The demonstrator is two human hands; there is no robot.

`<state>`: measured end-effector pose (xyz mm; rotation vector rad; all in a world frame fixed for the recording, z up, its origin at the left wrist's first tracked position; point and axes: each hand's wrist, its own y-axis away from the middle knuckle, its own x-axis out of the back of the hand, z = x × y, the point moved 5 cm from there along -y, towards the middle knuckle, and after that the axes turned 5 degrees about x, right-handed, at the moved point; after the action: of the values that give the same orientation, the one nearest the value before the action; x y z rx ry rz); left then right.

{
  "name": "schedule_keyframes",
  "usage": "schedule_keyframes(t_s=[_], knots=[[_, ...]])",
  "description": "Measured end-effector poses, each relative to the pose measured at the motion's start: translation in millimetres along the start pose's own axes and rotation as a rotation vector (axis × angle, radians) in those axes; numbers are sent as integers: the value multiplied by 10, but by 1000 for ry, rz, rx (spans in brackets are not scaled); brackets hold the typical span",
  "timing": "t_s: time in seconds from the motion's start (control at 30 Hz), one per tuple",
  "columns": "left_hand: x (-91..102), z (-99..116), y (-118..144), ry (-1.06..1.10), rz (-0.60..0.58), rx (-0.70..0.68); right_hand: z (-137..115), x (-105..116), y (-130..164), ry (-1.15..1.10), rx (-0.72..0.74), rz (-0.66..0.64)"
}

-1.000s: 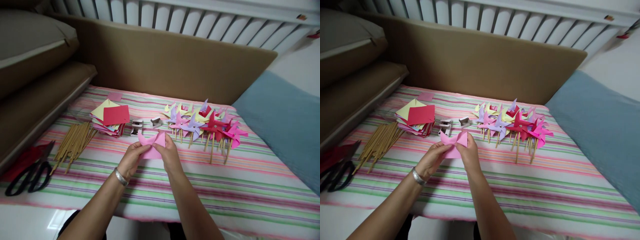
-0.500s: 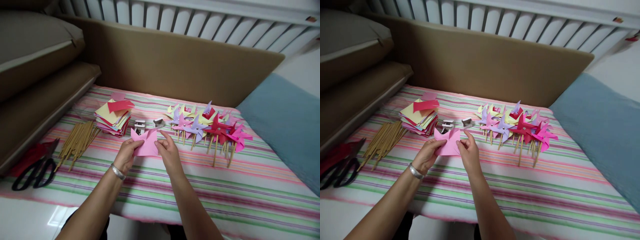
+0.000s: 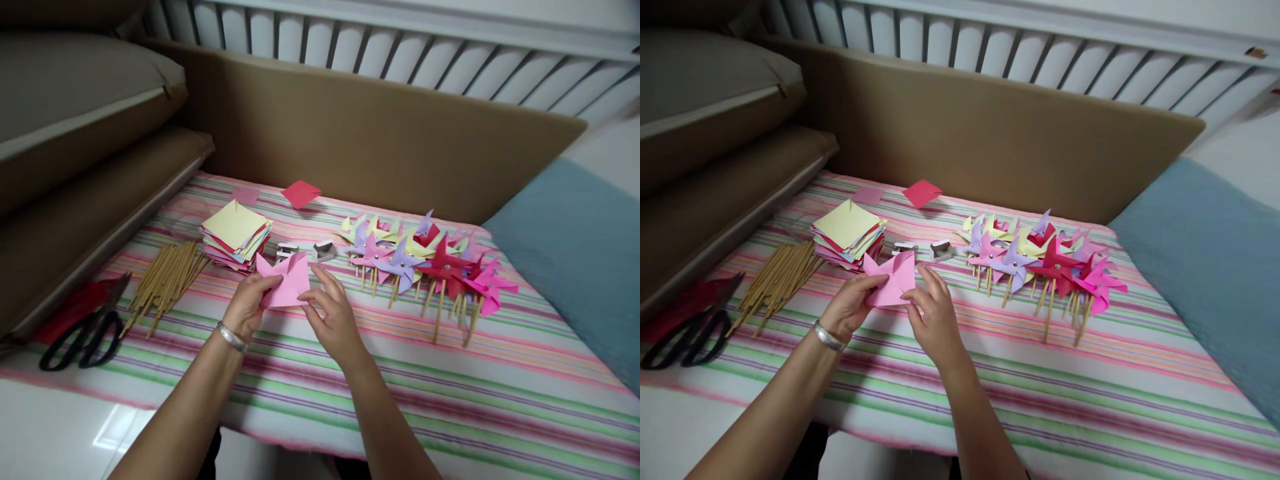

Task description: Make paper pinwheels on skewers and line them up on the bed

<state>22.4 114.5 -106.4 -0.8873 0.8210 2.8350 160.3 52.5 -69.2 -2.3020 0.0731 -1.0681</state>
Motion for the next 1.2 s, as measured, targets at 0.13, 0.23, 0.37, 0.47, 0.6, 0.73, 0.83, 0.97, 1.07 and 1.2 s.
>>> schedule_keyframes(t_s=[0.13, 0.23, 0.37, 0.47, 0.6, 0.73, 0.83, 0.97, 1.07, 1.2], knots=[[18, -18, -16, -96, 10, -22, 8, 13, 6, 7, 2, 1], [10, -53, -21, -184, 0, -33, 16, 31, 2, 10, -2, -2], [-51, -124, 5, -248, -41, -22, 33, 54, -8, 27, -36, 50], [-99, -183, 29, -266, -74, 7, 52, 58, -8, 26, -82, 82], [-139, -228, 46, -269, -116, 42, 77, 59, -4, 21, -119, 96], [-145, -241, 44, -280, -149, 73, 98, 48, -1, 30, -135, 82], [-135, -257, 35, -277, -181, 94, 106, 35, 1, 42, -142, 67], [-122, -269, 33, -304, -208, 105, 113, 29, -1, 47, -157, 59], [-138, -261, 49, -315, -230, 111, 126, 27, 0, 52, -164, 57], [-182, -259, 71, -326, -247, 104, 155, 3, 13, 66, -173, 67]])
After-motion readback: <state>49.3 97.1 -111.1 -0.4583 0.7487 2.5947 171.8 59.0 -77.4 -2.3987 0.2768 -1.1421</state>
